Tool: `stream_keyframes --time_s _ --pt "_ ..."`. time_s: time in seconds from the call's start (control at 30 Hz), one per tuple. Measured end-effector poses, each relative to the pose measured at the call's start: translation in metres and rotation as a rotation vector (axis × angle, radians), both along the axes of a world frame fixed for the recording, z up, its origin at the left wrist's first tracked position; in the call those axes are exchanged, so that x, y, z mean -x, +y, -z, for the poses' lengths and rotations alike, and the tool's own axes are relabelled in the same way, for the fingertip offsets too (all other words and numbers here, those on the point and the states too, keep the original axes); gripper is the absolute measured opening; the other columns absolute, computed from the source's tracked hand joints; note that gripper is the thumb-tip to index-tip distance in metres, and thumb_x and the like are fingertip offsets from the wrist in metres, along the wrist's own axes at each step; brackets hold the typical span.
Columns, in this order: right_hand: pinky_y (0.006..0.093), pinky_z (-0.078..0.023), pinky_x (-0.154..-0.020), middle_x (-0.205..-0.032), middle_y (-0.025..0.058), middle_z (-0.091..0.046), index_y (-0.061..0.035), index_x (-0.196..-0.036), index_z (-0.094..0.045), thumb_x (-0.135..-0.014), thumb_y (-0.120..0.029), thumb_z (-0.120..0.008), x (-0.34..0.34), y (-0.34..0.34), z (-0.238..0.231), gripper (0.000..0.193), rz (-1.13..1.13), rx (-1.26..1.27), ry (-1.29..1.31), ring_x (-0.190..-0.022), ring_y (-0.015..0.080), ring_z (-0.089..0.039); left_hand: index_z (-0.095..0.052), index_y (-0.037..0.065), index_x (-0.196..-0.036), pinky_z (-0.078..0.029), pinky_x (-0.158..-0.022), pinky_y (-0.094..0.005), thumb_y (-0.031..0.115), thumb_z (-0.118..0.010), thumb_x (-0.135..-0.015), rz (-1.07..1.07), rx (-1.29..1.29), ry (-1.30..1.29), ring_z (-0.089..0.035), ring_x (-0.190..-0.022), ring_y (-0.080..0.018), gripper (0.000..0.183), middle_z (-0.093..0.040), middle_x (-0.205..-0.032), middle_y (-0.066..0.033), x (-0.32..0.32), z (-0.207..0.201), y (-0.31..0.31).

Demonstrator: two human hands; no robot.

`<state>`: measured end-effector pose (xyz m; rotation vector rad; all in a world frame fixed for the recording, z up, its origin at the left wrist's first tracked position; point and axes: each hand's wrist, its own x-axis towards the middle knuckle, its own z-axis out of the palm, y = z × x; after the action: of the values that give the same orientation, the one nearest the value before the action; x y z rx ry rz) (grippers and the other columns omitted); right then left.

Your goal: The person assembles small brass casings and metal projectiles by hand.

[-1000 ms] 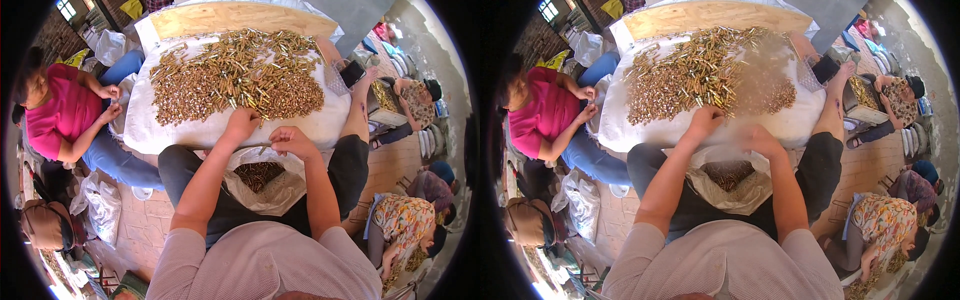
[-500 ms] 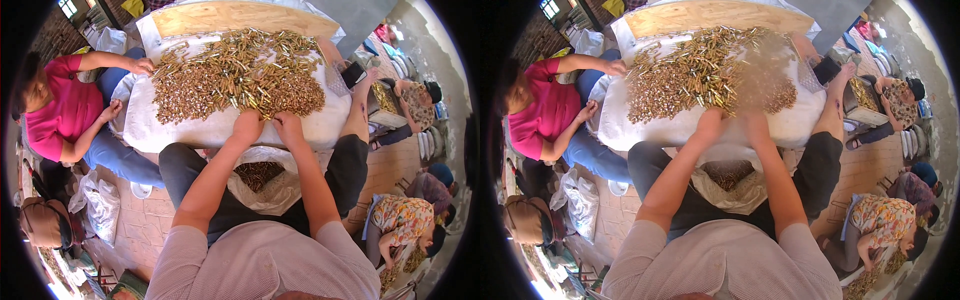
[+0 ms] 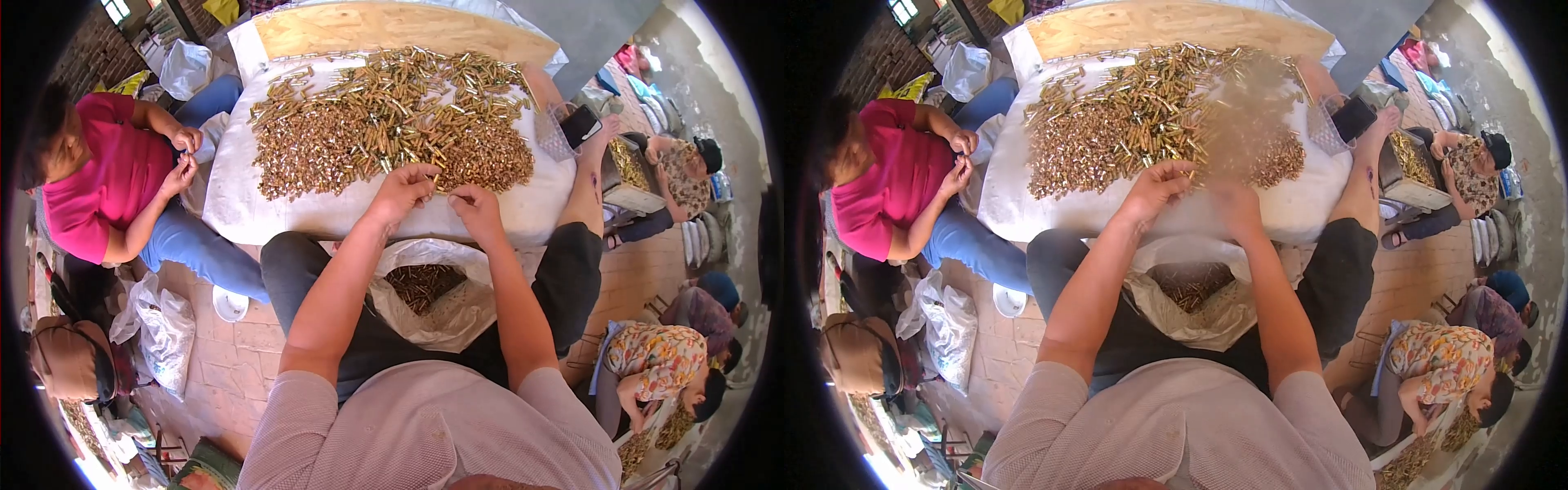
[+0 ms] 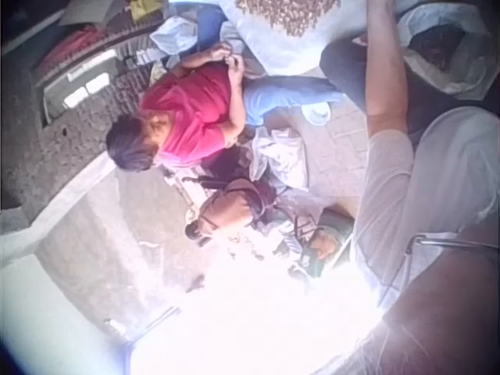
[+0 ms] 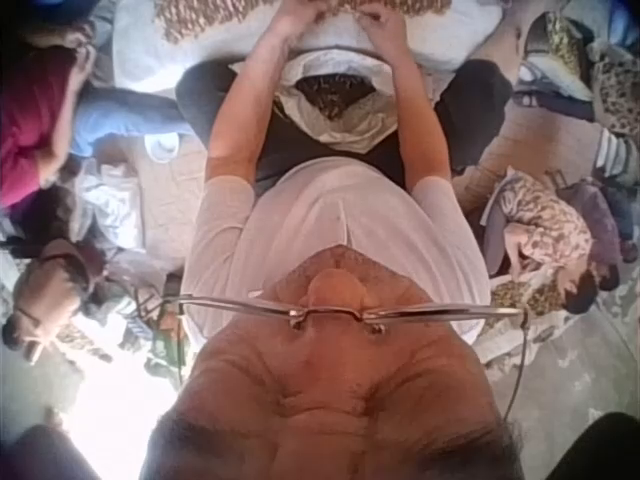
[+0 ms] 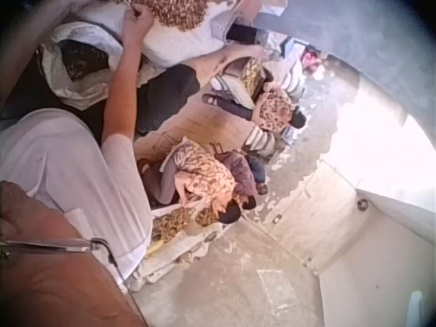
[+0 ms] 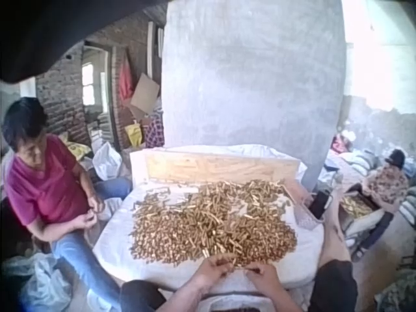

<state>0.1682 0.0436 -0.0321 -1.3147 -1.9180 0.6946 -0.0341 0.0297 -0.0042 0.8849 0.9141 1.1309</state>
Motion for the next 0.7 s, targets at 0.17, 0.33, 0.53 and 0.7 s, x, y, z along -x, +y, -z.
stream_keyframes --time_s 0.17,0.33,0.53,0.7 --pt "0.0217 -0.041 -0.054 -0.079 0.0013 -0.062 -0.0018 -0.098 -0.065 -0.091 -0.008 -0.067 0.001 -0.025 -0.030 0.010 -0.041 0.656 0.901 -0.066 0.0087 -0.055 -0.061 -0.001 -0.117 -0.053 -0.062 -0.0257 0.005 -0.062 -0.092 -0.033 0.028 -0.058 -0.064 -0.072 -0.0143 0.026 -0.066 -0.088 -0.0058 -0.008 -0.001 -0.001" --pt "0.0223 -0.043 -0.054 -0.079 0.0018 -0.062 -0.0023 -0.100 -0.064 -0.092 -0.009 -0.066 0.001 -0.031 -0.031 0.011 -0.028 0.668 1.020 -0.066 0.0095 -0.056 -0.065 0.000 -0.111 -0.055 -0.078 -0.0293 0.005 -0.067 -0.090 0.014 0.084 -0.083 -0.064 -0.084 -0.0143 0.023 -0.067 -0.092 -0.0049 -0.014 -0.011 -0.007" --pt "0.0222 -0.043 -0.054 -0.079 0.0022 -0.063 -0.0025 -0.100 -0.065 -0.091 -0.009 -0.067 0.000 -0.034 -0.036 0.011 -0.057 0.686 1.067 -0.066 0.0096 -0.057 -0.067 -0.001 -0.103 -0.056 -0.076 -0.0292 0.008 -0.070 -0.089 0.027 0.071 -0.076 -0.067 -0.082 -0.0145 0.017 -0.069 -0.091 -0.0065 -0.015 -0.010 -0.009" --pt "0.0221 -0.043 -0.053 -0.080 0.0024 -0.063 -0.0024 -0.100 -0.065 -0.091 -0.010 -0.068 -0.003 -0.035 -0.038 0.012 -0.037 0.717 1.073 -0.066 0.0097 -0.057 -0.067 -0.002 -0.100 -0.057 -0.066 -0.0284 0.009 -0.069 -0.091 0.042 0.018 -0.039 -0.069 -0.074 -0.0177 0.015 -0.069 -0.088 -0.0085 -0.016 -0.006 -0.009"
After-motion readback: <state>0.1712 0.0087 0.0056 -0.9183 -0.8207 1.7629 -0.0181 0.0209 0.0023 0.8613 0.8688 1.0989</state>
